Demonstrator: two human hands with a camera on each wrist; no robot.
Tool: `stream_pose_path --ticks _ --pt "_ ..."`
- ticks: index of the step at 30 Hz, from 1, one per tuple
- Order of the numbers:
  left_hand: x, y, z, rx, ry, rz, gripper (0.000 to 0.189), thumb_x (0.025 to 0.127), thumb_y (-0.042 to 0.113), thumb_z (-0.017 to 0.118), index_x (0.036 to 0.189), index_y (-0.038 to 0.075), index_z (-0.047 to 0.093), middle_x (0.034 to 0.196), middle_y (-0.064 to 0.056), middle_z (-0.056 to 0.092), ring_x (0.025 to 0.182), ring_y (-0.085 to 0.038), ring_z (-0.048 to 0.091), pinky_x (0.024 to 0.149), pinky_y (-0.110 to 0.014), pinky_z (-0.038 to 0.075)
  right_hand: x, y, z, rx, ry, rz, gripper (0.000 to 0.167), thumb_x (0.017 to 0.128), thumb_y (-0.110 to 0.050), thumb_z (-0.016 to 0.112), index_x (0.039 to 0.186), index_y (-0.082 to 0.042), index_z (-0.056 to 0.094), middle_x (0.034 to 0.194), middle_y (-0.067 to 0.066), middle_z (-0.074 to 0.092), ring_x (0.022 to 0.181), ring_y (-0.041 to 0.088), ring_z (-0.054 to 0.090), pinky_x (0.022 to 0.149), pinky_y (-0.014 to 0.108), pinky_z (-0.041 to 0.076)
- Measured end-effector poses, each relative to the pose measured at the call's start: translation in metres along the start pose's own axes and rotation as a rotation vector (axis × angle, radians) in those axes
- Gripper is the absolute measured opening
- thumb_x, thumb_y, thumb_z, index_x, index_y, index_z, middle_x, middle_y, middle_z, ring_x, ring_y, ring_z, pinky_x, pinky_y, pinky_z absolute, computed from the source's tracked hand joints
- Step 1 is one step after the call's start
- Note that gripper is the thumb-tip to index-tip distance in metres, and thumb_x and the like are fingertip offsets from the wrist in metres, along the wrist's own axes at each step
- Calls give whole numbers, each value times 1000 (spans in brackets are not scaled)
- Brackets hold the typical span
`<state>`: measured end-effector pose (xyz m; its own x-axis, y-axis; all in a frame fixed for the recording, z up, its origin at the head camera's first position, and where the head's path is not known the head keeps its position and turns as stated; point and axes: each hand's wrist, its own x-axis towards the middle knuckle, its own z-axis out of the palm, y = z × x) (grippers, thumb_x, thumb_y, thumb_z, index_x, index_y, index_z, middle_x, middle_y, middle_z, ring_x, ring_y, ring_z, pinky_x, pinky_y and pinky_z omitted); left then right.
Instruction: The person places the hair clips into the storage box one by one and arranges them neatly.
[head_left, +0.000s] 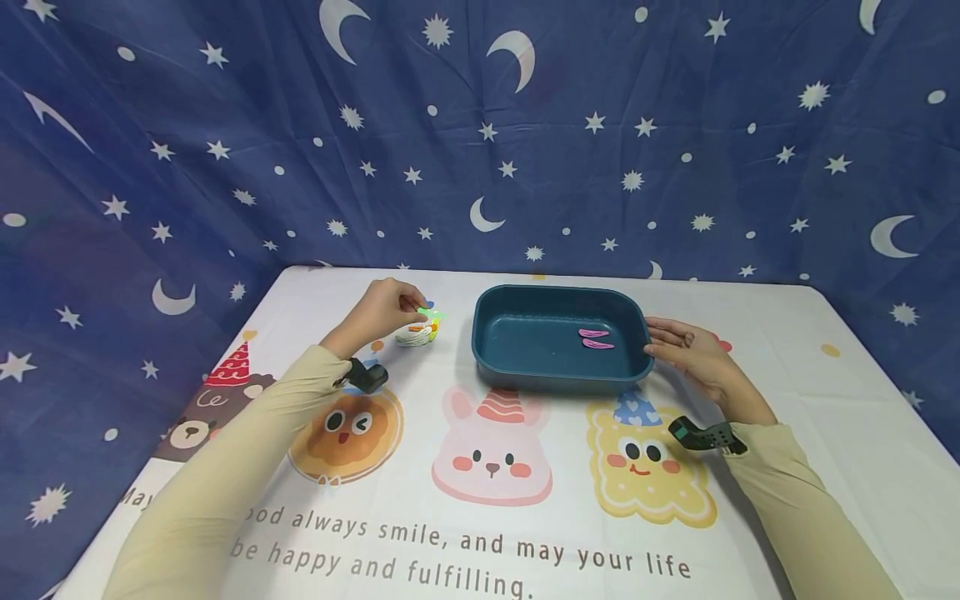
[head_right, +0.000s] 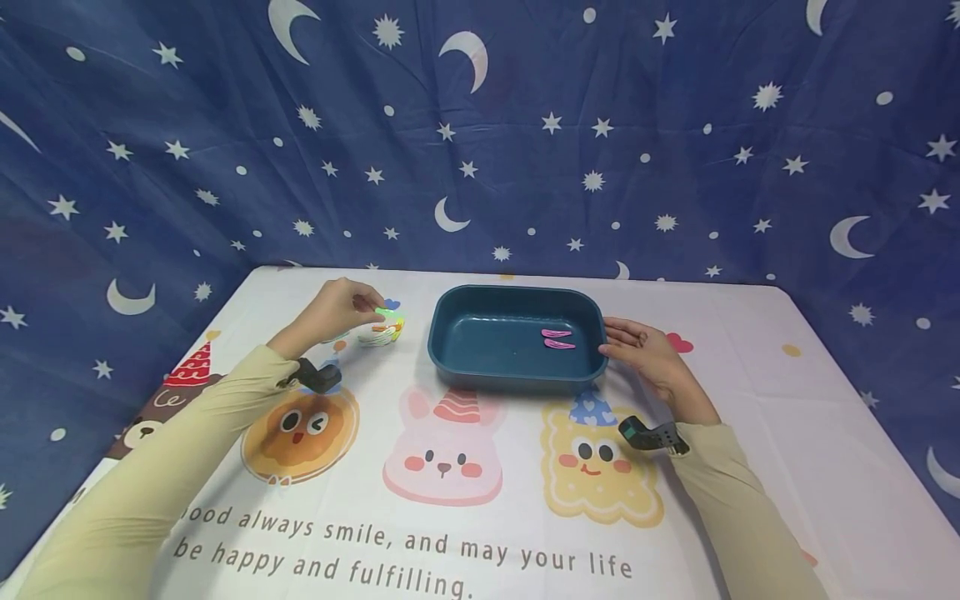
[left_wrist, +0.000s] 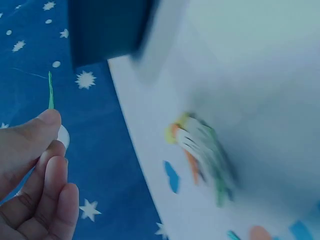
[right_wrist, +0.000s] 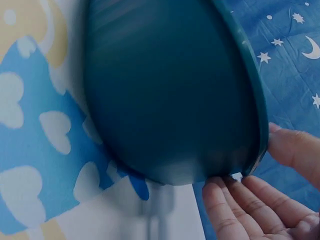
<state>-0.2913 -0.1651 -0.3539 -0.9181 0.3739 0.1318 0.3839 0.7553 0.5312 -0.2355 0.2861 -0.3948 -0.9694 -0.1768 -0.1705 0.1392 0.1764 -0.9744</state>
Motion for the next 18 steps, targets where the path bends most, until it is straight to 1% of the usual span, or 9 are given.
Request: stream_pose_path --ticks 5,6,7,11,14,18 --pt "7 15 -2 -16 9 27 12 79 7 73 90 2 71 83 -11 69 72 -18 60 69 -28 50 1 4 1 33 -3 -81 72 85 -9 68 143 8 28 110 -20 61 99 -10 60 82 10 49" --pt "9 18 -2 -21 8 33 13 80 7 73 91 2 71 84 -11 69 73 -18 60 69 -28 50 2 5 1 53 -9 -103 71 85 -7 68 142 9 28 107 -22 62 99 -8 61 82 10 49" --pt "10 21 -2 -26 9 41 13 80 7 73 91 2 71 84 -11 69 73 -19 60 69 -28 50 2 6 1 59 -11 -121 70 84 -6 68 141 10 29 107 -21 63 99 -8 61 82 10 49" --pt "16 33 -2 -50 7 71 15 80 7 73 93 1 72 84 -12 69 73 -19 61 68 -28 51 3 9 -1 5 -11 -181 66 85 -6 68 139 10 34 108 -23 62 101 -9 60 83 9 48" --pt "21 41 -2 -61 9 93 16 79 7 74 94 0 72 83 -12 70 73 -19 62 68 -28 51 3 10 -1 -56 -5 -207 65 85 -9 68 138 9 36 109 -24 61 102 -11 59 82 9 48" --pt "27 53 0 -66 11 119 15 79 8 74 93 1 72 84 -12 70 73 -19 63 68 -27 51 3 10 -2 -128 7 -226 64 86 -12 68 137 10 37 113 -21 59 102 -13 57 83 9 48"
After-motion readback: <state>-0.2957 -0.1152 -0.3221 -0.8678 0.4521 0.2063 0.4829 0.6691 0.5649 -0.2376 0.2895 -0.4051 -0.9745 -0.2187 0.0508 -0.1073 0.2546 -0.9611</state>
